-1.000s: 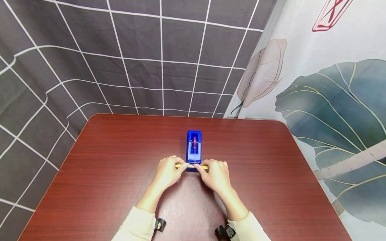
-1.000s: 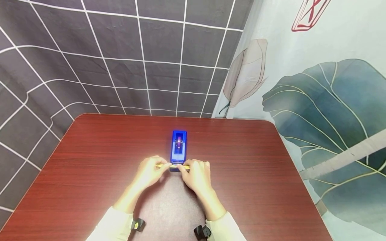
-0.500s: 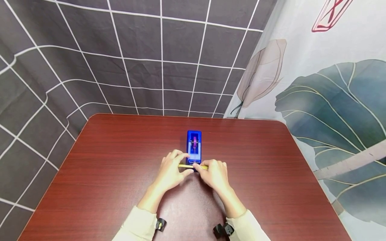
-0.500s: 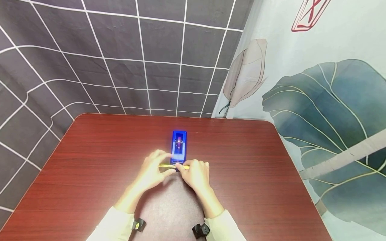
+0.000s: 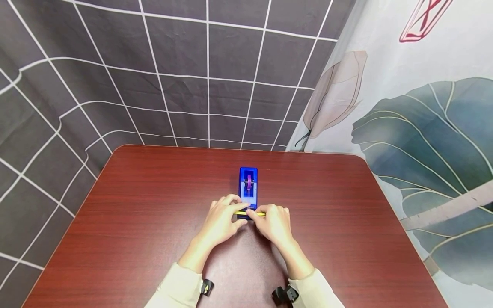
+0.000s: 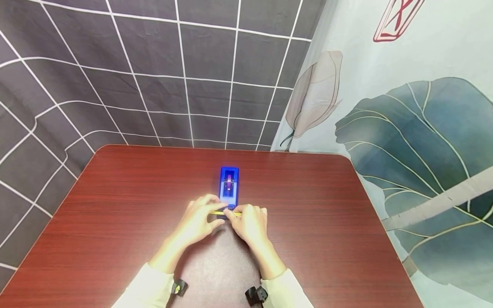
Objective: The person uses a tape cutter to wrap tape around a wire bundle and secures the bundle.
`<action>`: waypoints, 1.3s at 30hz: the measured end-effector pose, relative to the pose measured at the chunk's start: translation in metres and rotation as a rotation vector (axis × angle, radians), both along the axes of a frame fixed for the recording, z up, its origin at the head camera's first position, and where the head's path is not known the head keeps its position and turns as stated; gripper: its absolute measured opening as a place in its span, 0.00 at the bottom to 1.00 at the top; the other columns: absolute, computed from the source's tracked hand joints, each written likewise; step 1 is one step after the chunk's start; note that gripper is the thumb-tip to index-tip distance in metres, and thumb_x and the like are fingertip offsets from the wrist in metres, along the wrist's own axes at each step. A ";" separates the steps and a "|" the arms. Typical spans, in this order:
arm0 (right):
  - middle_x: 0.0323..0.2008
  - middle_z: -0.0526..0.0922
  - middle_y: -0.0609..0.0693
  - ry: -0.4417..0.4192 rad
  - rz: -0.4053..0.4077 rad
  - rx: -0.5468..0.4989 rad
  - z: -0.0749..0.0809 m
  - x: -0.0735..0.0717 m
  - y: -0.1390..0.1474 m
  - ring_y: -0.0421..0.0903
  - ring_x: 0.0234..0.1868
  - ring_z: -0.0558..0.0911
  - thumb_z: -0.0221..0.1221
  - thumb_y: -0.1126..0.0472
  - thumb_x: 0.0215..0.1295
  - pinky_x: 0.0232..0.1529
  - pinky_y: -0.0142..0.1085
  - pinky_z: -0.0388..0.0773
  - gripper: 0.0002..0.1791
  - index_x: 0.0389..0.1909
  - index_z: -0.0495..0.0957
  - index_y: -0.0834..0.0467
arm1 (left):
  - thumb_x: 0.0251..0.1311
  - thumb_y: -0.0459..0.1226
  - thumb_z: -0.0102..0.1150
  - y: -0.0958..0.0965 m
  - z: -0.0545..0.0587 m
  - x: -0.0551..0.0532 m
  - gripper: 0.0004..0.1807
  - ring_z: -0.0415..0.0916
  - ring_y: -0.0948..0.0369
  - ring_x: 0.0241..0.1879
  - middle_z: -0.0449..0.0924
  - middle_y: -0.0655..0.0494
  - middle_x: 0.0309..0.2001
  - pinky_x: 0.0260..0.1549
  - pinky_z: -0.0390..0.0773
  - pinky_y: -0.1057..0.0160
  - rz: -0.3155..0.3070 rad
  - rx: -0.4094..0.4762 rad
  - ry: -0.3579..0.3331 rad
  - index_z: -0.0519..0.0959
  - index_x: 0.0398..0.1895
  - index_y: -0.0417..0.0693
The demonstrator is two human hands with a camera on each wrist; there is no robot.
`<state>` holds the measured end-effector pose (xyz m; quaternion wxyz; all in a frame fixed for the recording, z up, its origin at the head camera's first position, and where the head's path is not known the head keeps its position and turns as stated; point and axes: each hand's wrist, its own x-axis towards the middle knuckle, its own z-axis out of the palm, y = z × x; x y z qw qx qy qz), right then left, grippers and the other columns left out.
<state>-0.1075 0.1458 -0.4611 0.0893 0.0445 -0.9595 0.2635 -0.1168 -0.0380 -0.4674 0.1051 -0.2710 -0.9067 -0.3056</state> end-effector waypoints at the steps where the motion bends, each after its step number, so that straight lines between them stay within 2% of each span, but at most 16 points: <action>1: 0.17 0.83 0.40 0.000 0.001 0.001 0.000 0.000 0.000 0.47 0.27 0.83 0.68 0.45 0.62 0.36 0.47 0.66 0.15 0.19 0.86 0.47 | 0.51 0.42 0.78 0.000 0.000 0.000 0.22 0.77 0.53 0.49 0.79 0.56 0.50 0.45 0.70 0.50 0.000 -0.001 0.002 0.87 0.52 0.55; 10: 0.17 0.83 0.40 0.008 0.006 0.019 0.000 -0.001 0.001 0.46 0.26 0.83 0.68 0.44 0.62 0.34 0.46 0.64 0.16 0.19 0.86 0.47 | 0.51 0.43 0.78 0.002 0.000 0.000 0.23 0.76 0.55 0.48 0.79 0.56 0.49 0.42 0.69 0.53 0.032 -0.023 0.001 0.86 0.53 0.58; 20: 0.16 0.82 0.40 0.047 0.016 0.079 0.001 -0.001 0.002 0.46 0.23 0.82 0.69 0.44 0.61 0.35 0.47 0.64 0.17 0.16 0.85 0.46 | 0.52 0.44 0.78 0.000 0.000 0.000 0.23 0.76 0.54 0.48 0.79 0.57 0.48 0.43 0.69 0.52 0.049 -0.089 -0.004 0.86 0.54 0.64; 28: 0.10 0.76 0.39 0.085 0.038 0.129 0.005 -0.002 0.007 0.45 0.18 0.76 0.71 0.45 0.59 0.32 0.47 0.62 0.17 0.16 0.84 0.47 | 0.52 0.47 0.77 0.001 0.002 -0.001 0.23 0.76 0.55 0.46 0.79 0.58 0.47 0.40 0.68 0.53 0.056 -0.134 0.021 0.86 0.54 0.67; 33: 0.11 0.76 0.39 0.071 0.050 0.153 0.007 -0.003 0.006 0.45 0.19 0.76 0.71 0.45 0.59 0.33 0.47 0.62 0.15 0.17 0.86 0.46 | 0.51 0.47 0.77 0.001 0.002 -0.001 0.23 0.75 0.55 0.46 0.79 0.58 0.46 0.41 0.68 0.53 0.056 -0.130 0.017 0.86 0.54 0.66; 39: 0.06 0.68 0.37 0.018 0.060 0.177 0.012 -0.005 0.005 0.44 0.17 0.74 0.70 0.45 0.60 0.33 0.47 0.62 0.23 0.08 0.77 0.44 | 0.50 0.48 0.78 0.001 0.000 0.000 0.23 0.75 0.55 0.45 0.79 0.59 0.45 0.40 0.68 0.54 0.061 -0.132 0.036 0.87 0.53 0.66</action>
